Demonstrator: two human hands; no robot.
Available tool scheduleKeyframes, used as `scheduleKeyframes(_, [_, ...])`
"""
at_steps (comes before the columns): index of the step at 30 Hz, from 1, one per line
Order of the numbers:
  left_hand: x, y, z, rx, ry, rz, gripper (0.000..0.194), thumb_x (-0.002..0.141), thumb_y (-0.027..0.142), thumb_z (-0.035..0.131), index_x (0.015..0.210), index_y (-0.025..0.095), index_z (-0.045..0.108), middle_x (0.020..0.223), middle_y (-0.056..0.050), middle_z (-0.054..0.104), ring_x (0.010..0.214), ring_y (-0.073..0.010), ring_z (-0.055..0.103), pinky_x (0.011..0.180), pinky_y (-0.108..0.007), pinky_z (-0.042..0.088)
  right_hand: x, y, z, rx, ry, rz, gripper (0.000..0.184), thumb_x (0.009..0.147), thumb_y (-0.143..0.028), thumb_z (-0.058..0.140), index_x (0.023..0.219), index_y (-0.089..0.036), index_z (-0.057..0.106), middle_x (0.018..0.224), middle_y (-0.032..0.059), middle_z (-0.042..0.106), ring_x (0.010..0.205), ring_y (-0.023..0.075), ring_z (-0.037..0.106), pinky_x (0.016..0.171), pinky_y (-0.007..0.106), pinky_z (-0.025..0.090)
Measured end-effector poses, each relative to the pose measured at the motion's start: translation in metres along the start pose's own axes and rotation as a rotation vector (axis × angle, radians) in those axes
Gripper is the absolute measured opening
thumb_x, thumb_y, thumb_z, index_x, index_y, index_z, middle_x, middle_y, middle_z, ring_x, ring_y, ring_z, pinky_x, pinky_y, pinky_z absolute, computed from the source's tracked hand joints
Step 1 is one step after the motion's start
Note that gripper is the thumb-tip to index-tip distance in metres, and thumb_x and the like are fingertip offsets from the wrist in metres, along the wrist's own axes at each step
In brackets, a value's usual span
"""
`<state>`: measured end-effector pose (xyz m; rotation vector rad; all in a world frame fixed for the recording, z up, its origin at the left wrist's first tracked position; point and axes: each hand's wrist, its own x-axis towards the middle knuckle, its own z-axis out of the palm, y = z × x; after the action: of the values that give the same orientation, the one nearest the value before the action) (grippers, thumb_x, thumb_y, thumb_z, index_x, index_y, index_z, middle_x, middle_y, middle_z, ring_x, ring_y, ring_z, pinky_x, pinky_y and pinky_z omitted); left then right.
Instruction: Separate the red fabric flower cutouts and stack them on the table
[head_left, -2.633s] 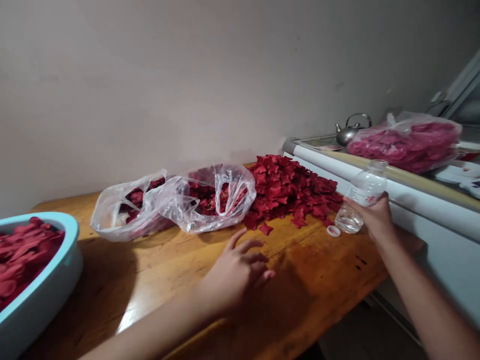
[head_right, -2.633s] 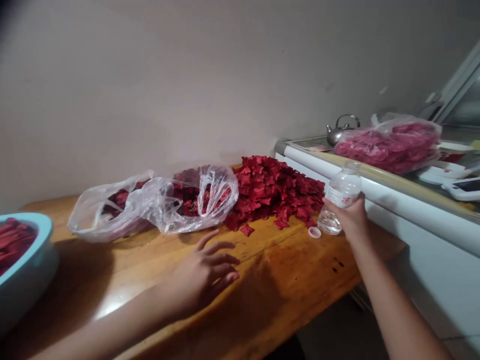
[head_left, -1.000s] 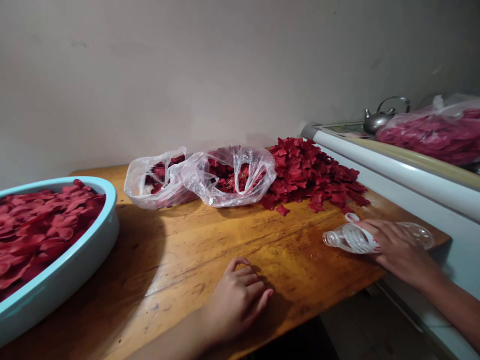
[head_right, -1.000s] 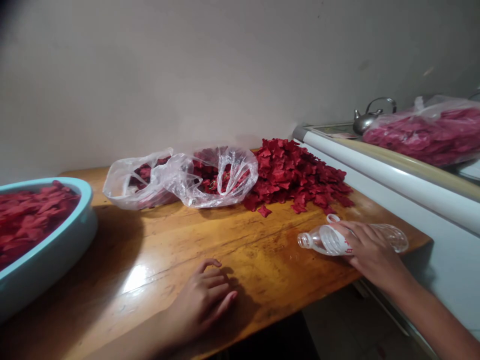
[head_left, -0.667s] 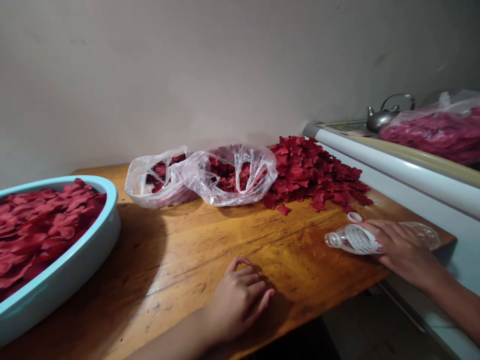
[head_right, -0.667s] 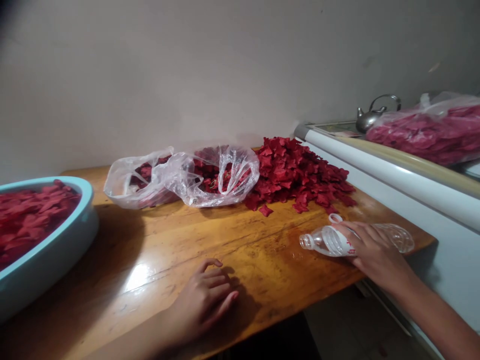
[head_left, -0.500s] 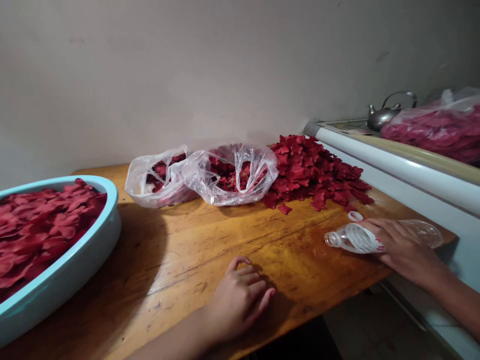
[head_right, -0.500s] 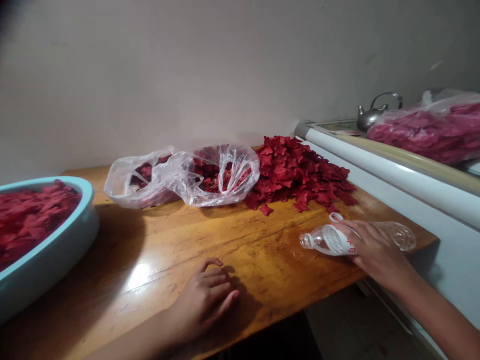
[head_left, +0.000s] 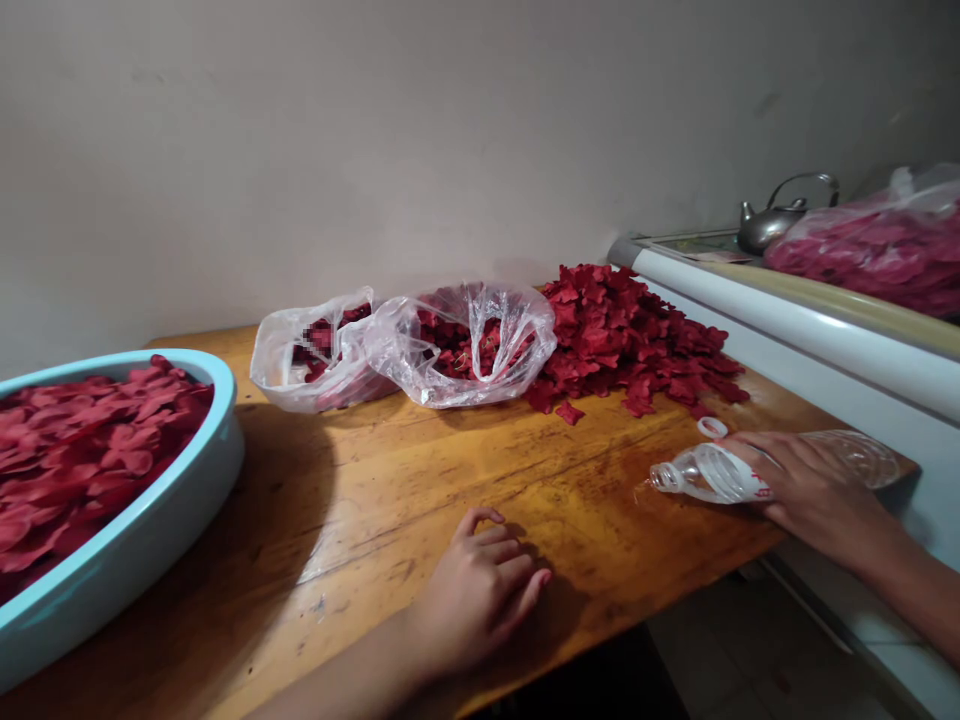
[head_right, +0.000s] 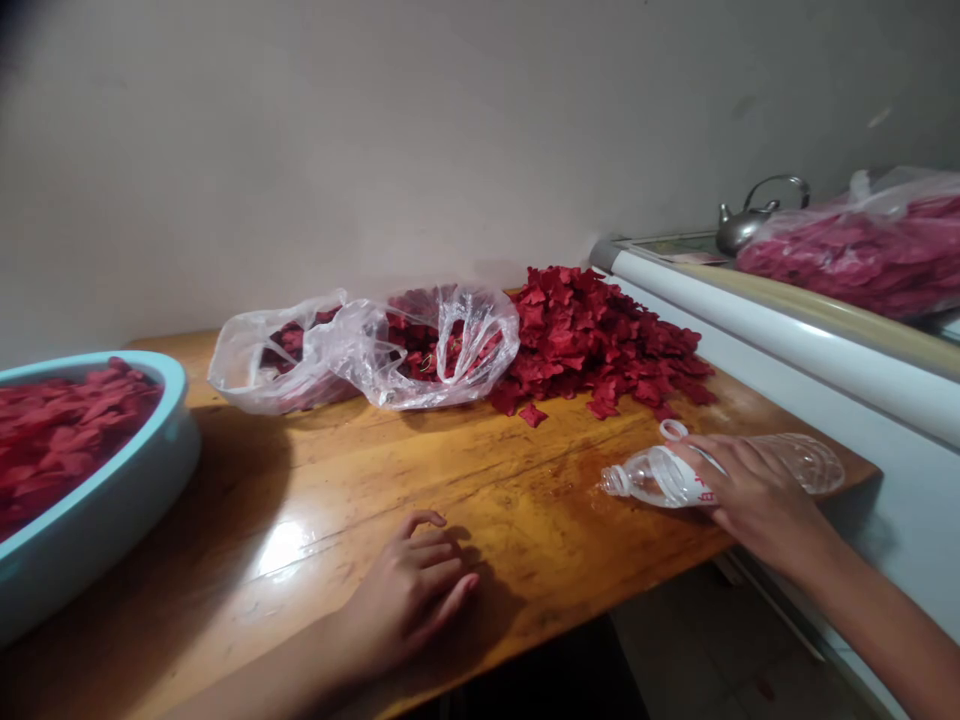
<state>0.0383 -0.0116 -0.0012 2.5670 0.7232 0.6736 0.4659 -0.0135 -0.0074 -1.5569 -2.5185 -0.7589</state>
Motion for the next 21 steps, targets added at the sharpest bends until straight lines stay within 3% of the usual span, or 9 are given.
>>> scheduleKeyframes(10, [-0.001, 0.0, 0.0, -0.002, -0.007, -0.007, 0.024, 0.092, 0.019, 0.038, 0.081, 0.017, 0.059, 0.074, -0.001, 0.066, 0.076, -0.0143, 0.058, 0.084, -0.036, 0.033, -0.002, 0.0, 0.001, 0.1, -0.048, 0.1, 0.057, 0.072, -0.009, 0.052, 0.127, -0.018, 0.046, 0.12, 0.0133, 0.057, 0.107, 0.03, 0.052, 0.094, 0.04, 0.036])
scheduleKeyframes(14, [-0.001, 0.0, 0.0, -0.004, -0.016, -0.002, 0.024, 0.092, 0.018, 0.038, 0.085, 0.017, 0.06, 0.077, -0.002, 0.067, 0.078, -0.015, 0.059, 0.084, -0.036, 0.034, 0.0, -0.003, 0.0, 0.173, 0.002, 0.168, 0.051, 0.074, -0.016, 0.051, 0.125, -0.018, 0.045, 0.119, 0.0125, 0.057, 0.107, 0.0283, 0.053, 0.096, 0.039, 0.035])
scheduleKeyframes(17, [0.0, 0.0, 0.0, -0.003, -0.018, -0.004, 0.024, 0.092, 0.018, 0.038, 0.083, 0.017, 0.061, 0.076, -0.002, 0.067, 0.078, -0.0151, 0.059, 0.085, -0.037, 0.033, 0.004, -0.005, -0.002, 0.229, 0.078, 0.285, 0.048, 0.077, -0.027, 0.056, 0.123, -0.02, 0.046, 0.119, 0.0117, 0.057, 0.11, 0.0267, 0.053, 0.098, 0.036, 0.035])
scheduleKeyframes(19, [0.0, 0.0, 0.0, -0.004, -0.02, -0.007, 0.024, 0.091, 0.018, 0.038, 0.081, 0.017, 0.06, 0.075, -0.002, 0.067, 0.078, -0.015, 0.058, 0.086, -0.036, 0.033, 0.009, -0.006, -0.004, 0.297, 0.119, 0.397, 0.057, 0.072, -0.033, 0.064, 0.124, -0.019, 0.046, 0.12, 0.0119, 0.057, 0.108, 0.0261, 0.055, 0.095, 0.033, 0.039])
scheduleKeyframes(21, [0.0, 0.0, 0.0, -0.004, -0.019, -0.007, 0.024, 0.091, 0.018, 0.038, 0.081, 0.017, 0.06, 0.075, -0.002, 0.066, 0.078, -0.0149, 0.058, 0.085, -0.036, 0.033, 0.015, -0.007, -0.009, 0.37, 0.19, 0.621, 0.069, 0.061, -0.033, 0.073, 0.123, -0.019, 0.047, 0.116, 0.0117, 0.06, 0.1, 0.0255, 0.06, 0.086, 0.031, 0.045])
